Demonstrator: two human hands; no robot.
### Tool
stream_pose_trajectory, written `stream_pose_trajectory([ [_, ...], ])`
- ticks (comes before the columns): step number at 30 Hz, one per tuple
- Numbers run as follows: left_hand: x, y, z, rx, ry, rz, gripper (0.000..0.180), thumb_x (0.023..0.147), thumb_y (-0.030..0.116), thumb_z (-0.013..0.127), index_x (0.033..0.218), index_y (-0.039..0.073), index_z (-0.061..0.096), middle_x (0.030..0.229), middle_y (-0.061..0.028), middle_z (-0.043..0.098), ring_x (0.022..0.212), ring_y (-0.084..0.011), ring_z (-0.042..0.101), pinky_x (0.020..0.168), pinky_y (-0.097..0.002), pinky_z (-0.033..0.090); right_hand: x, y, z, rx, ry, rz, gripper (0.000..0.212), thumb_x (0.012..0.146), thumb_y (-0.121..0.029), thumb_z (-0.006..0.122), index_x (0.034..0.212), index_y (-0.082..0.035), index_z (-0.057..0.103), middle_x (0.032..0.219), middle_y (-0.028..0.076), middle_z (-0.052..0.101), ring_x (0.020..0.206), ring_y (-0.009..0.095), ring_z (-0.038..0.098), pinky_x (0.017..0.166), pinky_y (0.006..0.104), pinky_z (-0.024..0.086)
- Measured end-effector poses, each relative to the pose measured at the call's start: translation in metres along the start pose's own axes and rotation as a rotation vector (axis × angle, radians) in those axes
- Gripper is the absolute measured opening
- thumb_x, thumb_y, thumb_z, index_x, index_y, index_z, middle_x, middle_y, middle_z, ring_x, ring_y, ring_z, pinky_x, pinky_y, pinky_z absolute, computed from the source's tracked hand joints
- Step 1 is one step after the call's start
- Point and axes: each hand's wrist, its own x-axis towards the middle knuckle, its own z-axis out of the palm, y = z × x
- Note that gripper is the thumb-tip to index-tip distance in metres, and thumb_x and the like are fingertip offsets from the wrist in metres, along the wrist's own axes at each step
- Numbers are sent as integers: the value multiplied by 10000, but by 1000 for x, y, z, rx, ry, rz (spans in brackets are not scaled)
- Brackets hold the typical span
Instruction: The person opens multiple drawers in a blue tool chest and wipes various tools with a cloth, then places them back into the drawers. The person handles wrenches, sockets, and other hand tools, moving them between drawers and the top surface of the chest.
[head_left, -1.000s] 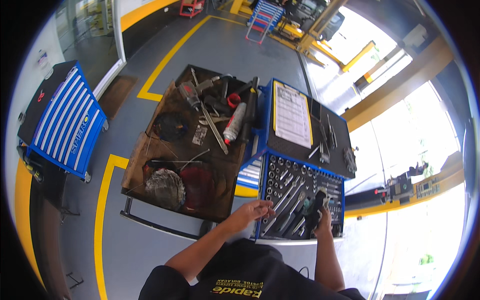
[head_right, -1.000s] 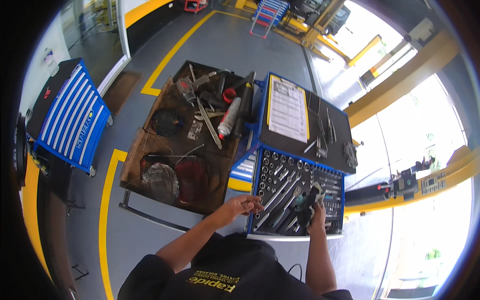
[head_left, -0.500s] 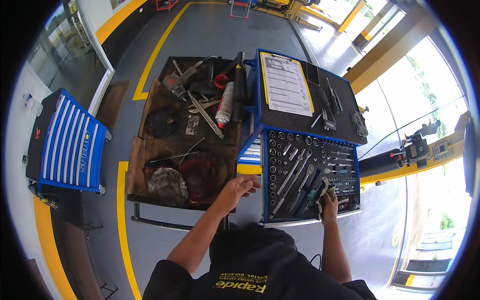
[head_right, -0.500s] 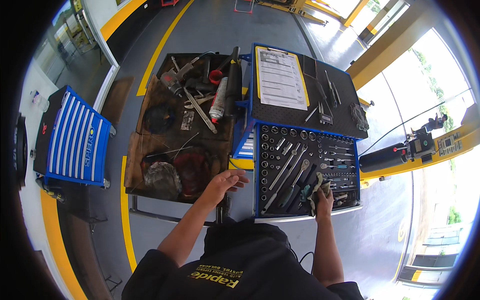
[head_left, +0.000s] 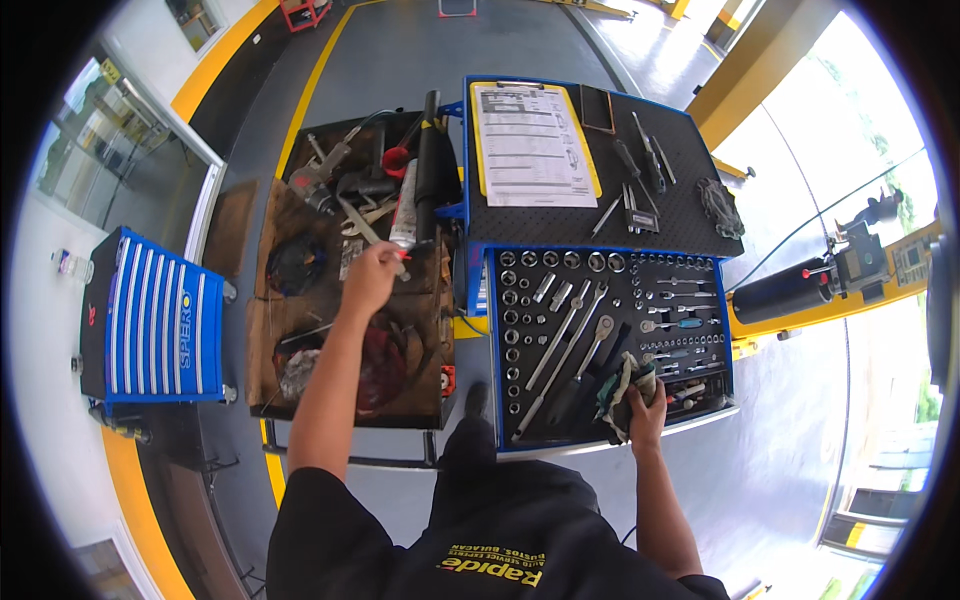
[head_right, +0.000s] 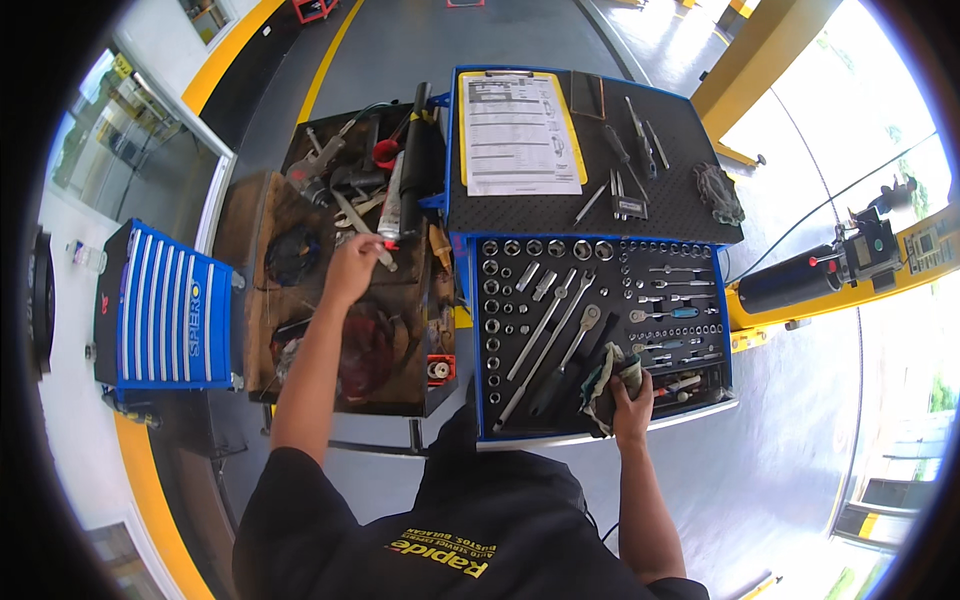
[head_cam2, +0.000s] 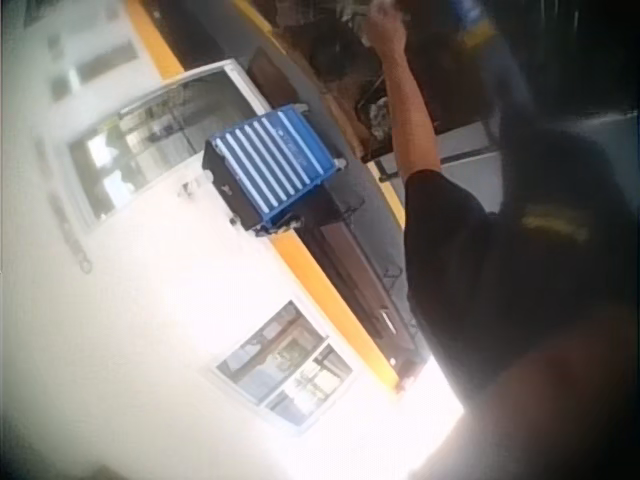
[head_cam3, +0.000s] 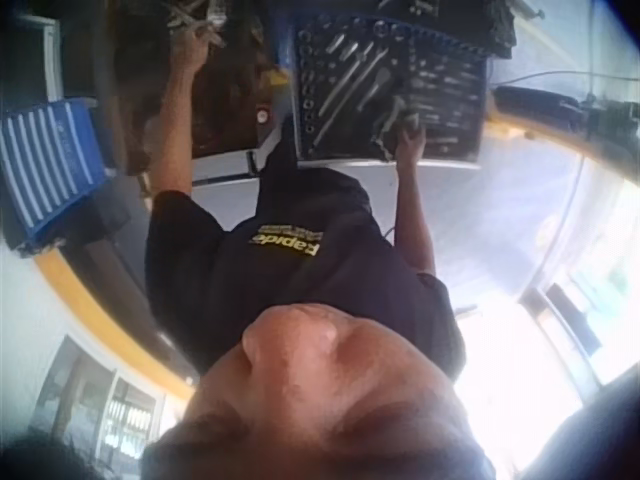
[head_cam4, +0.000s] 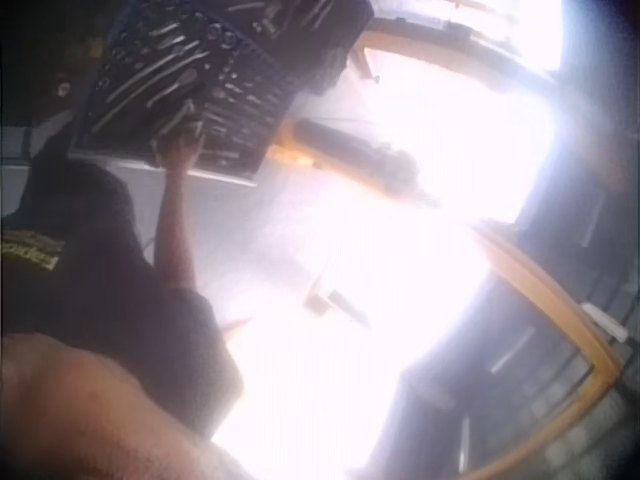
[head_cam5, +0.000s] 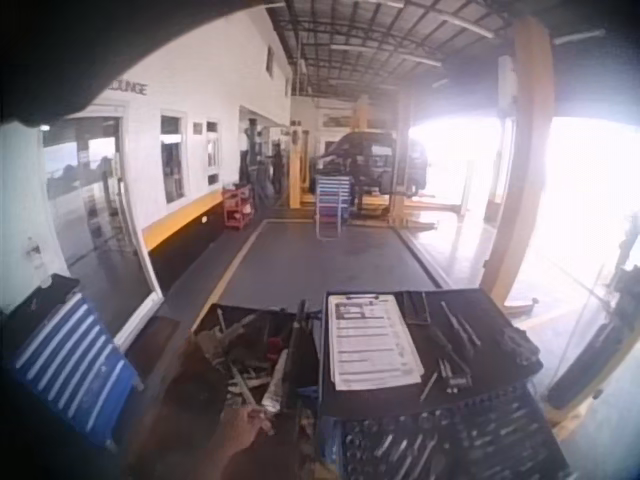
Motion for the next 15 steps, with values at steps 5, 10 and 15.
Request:
stream_pose_trajectory([
  [5,144,-72,6,254,186,101,246,978,209,643,1154,67,738,1107,-207,746,1086,-394,704,929,-499,551,3,-6,3,59,8,70,457,928,-208,774,1301,9,621,1137,122,722,1037,207,678,942,344,521],
  [10,220,-121,28,808,79,184,589,903,113,672,1469,110,508,1445,-159,551,1287,-418,575,1026,-558,502,4,-5,3,-4,83,152,505,915,-275,802,1301,-3,623,1140,110,726,1047,207,686,961,352,522],
  [15,244,-97,18,964,-22,131,596,916,189,740,1465,135,515,1443,-78,617,1314,-409,582,1052,-578,489,8,-2,2,285,159,231,461,973,-215,718,1350,11,577,1165,101,710,1048,186,690,930,325,546],
])
